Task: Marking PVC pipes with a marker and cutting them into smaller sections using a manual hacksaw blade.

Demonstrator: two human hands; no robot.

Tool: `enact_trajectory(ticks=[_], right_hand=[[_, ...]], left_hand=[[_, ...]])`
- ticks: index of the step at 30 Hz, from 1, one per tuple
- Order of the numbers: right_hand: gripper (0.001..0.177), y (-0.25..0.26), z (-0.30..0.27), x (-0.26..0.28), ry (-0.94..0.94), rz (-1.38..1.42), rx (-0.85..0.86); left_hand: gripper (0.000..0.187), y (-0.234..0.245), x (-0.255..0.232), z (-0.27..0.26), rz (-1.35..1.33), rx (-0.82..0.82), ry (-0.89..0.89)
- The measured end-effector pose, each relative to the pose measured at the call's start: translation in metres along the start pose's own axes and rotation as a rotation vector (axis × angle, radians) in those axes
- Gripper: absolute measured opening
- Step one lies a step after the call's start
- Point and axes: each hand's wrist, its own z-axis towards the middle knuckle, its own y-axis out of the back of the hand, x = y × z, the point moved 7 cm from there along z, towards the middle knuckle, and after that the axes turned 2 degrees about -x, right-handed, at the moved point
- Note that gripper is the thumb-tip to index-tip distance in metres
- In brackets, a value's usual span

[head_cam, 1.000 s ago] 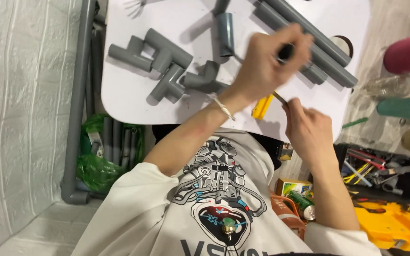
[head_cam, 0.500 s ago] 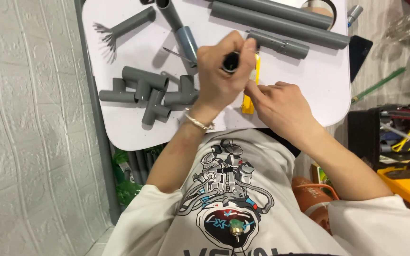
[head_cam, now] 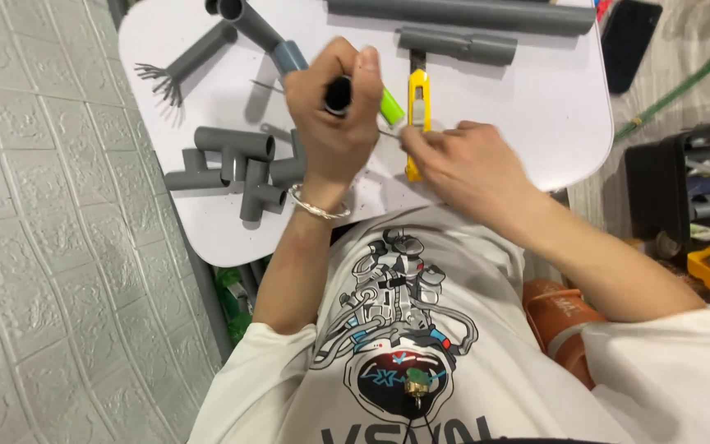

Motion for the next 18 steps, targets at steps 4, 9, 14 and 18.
enact_trajectory(ticks=[4,9,14,18], right_hand=[[0.026,0.006,-0.028,-0.001,-0.024,-0.007,0.026],[0.052,-0.007,0.011,0.009,-0.012,0.039,-0.023],[0.03,0.0,-0.019,-0.002,-0.015,0.031,0.051],[0.036,-0.003,-0.007,0.002,-0.022,0.08,0.097]], left_hand=[[0.038,-0.001,-0.013,0.001,-0.02,0.006,0.059],[0.037,-0.001,0.0,-0.003,-0.043,0.0,0.066],[0.036,0.013,0.018,-0.001,-0.097,-0.056,0.1],[0.033,0.011,0.01,-0.003,-0.042,-0.075,0.024]])
